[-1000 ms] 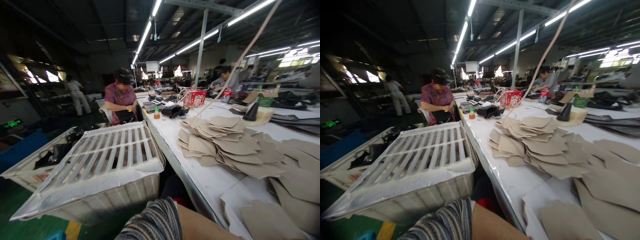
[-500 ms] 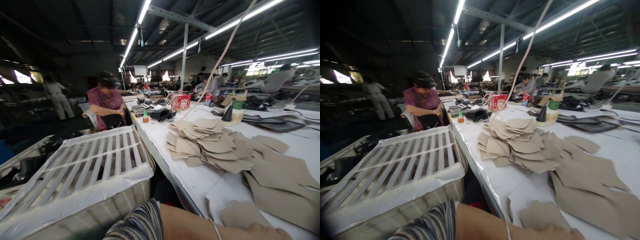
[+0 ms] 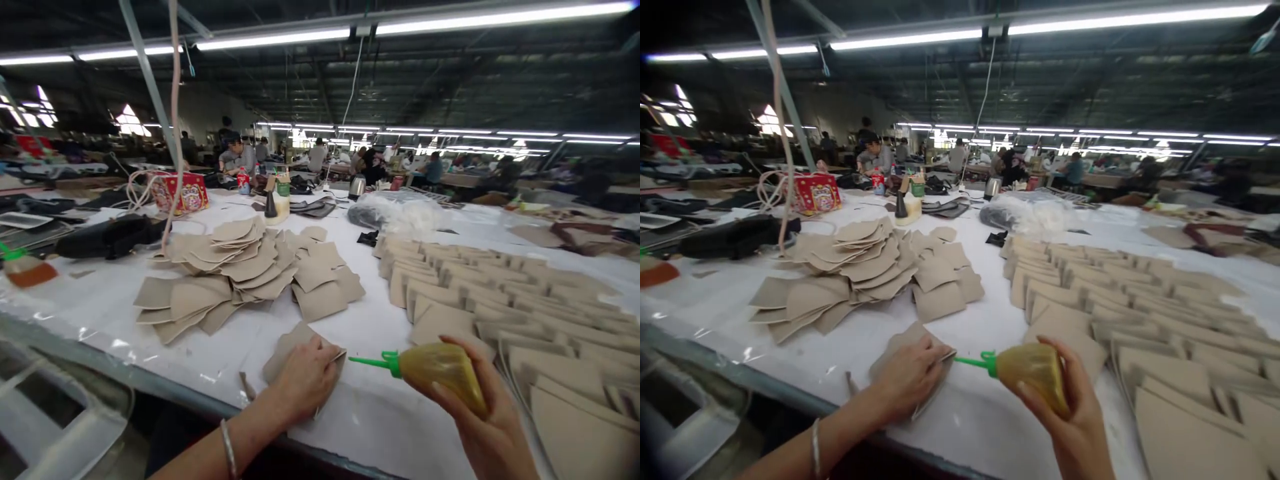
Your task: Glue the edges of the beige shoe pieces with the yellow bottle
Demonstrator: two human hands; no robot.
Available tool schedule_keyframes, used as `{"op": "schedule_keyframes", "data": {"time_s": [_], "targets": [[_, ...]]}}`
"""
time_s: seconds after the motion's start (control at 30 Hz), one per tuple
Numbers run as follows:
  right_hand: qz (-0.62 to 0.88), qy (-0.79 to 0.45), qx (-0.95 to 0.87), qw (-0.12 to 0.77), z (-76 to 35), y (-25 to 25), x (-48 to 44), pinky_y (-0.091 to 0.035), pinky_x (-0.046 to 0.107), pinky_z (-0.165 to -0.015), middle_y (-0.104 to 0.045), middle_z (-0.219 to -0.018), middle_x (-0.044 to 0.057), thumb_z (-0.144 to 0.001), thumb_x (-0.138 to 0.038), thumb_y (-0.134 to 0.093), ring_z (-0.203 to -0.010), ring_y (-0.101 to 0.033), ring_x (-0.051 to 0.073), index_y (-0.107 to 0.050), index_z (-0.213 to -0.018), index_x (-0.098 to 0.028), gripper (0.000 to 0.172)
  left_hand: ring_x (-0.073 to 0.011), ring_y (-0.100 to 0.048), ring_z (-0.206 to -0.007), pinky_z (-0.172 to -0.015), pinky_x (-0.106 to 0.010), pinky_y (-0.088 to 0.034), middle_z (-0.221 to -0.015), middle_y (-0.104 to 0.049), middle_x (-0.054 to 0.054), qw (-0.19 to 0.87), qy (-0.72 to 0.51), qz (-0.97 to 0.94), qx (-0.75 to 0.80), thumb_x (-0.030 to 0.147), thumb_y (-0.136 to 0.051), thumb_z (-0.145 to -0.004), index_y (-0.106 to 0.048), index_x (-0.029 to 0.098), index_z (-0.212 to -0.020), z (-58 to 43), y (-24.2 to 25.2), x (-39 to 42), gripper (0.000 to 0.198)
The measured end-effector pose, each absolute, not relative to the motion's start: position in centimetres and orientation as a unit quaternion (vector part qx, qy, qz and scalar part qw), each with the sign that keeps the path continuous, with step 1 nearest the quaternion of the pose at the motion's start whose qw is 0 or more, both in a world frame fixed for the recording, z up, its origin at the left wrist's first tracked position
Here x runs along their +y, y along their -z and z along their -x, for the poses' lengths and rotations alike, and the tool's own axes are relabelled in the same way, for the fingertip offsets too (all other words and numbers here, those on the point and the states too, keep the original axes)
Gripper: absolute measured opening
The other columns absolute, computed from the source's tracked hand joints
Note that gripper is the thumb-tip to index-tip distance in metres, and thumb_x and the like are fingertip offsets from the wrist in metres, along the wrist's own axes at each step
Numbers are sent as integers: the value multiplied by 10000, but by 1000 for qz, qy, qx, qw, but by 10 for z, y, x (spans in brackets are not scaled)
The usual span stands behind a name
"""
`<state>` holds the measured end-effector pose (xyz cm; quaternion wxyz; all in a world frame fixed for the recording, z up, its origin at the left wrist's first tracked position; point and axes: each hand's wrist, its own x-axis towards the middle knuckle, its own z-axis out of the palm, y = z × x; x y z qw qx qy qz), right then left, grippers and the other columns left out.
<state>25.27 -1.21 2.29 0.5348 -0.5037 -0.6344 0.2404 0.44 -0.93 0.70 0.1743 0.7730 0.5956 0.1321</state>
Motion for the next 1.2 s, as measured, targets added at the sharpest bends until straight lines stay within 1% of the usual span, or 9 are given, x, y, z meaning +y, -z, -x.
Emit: {"op": "schedule_keyframes", "data": {"time_s": [0.13,0.33,0.57,0.7,0.77,0.93,1.03,1.13,1.2], "targets": [[514,-253,-649,500,-241,-28,-13,-494,259,-787,-550,-1132,41,-741,-468,-733,-928,-584,230,-523,-1186,-258,535,-198,-604,-887,-803,-304,-446,-997,-621,-28,182,-134,-769,598,219,-359,-904,-603,317,-1181,-7,-5,-9,382],[495,-247,-690,468,-234,-23,-11,-427,328,-883,-529,-1160,36,-776,-457,-708,-1010,-537,249,-488,-1208,-270,520,-206,-606,-924,-825,-303,-439,-1002,-646,-29,188,-143,-770,592,206,-358,-897,-622,294,-1156,-8,-4,-7,380],[461,-190,-749,437,-232,-10,-8,-485,361,-862,-574,-1169,36,-784,-427,-724,-1016,-578,270,-472,-1238,-306,533,-211,-607,-892,-789,-307,-442,-975,-643,-29,184,-137,-770,596,209,-363,-887,-618,308,-1153,-8,-4,-8,382],[458,-180,-762,421,-233,-12,-8,-514,324,-804,-592,-1132,28,-795,-428,-709,-950,-607,253,-481,-1226,-306,503,-213,-607,-850,-750,-305,-443,-947,-633,-29,175,-131,-773,596,234,-379,-886,-634,294,-1071,-8,-4,-10,321],[471,-187,-755,417,-235,-12,-5,-511,314,-804,-586,-1138,26,-801,-443,-701,-950,-604,245,-477,-1225,-306,499,-213,-609,-829,-732,-304,-442,-930,-625,-27,169,-125,-774,597,239,-385,-883,-632,287,-1035,-8,-5,-10,294],[496,-193,-729,431,-238,-7,-2,-492,318,-807,-576,-1130,20,-800,-470,-691,-928,-597,237,-469,-1226,-299,509,-212,-611,-800,-708,-301,-444,-906,-605,-27,162,-105,-778,598,238,-369,-890,-607,288,-1052,-9,-7,-12,293],[507,-228,-703,443,-236,-7,-6,-466,325,-827,-577,-1103,6,-790,-475,-692,-926,-587,242,-489,-1203,-297,494,-210,-610,-790,-707,-302,-447,-905,-596,-29,157,-95,-782,595,232,-369,-888,-599,274,-1032,-10,-7,-12,275],[513,-265,-674,460,-234,-9,-7,-446,315,-820,-567,-1096,-2,-793,-472,-676,-925,-576,238,-497,-1187,-289,470,-218,-615,-798,-704,-308,-451,-924,-593,-35,157,-89,-783,595,241,-359,-899,-577,277,-1086,-11,-7,-12,290],[514,-263,-668,469,-234,-8,-6,-446,296,-804,-564,-1099,-3,-797,-462,-674,-923,-573,229,-496,-1188,-286,464,-222,-618,-805,-706,-314,-455,-943,-591,-41,156,-84,-784,595,255,-346,-912,-557,282,-1139,-11,-7,-12,311]]}}
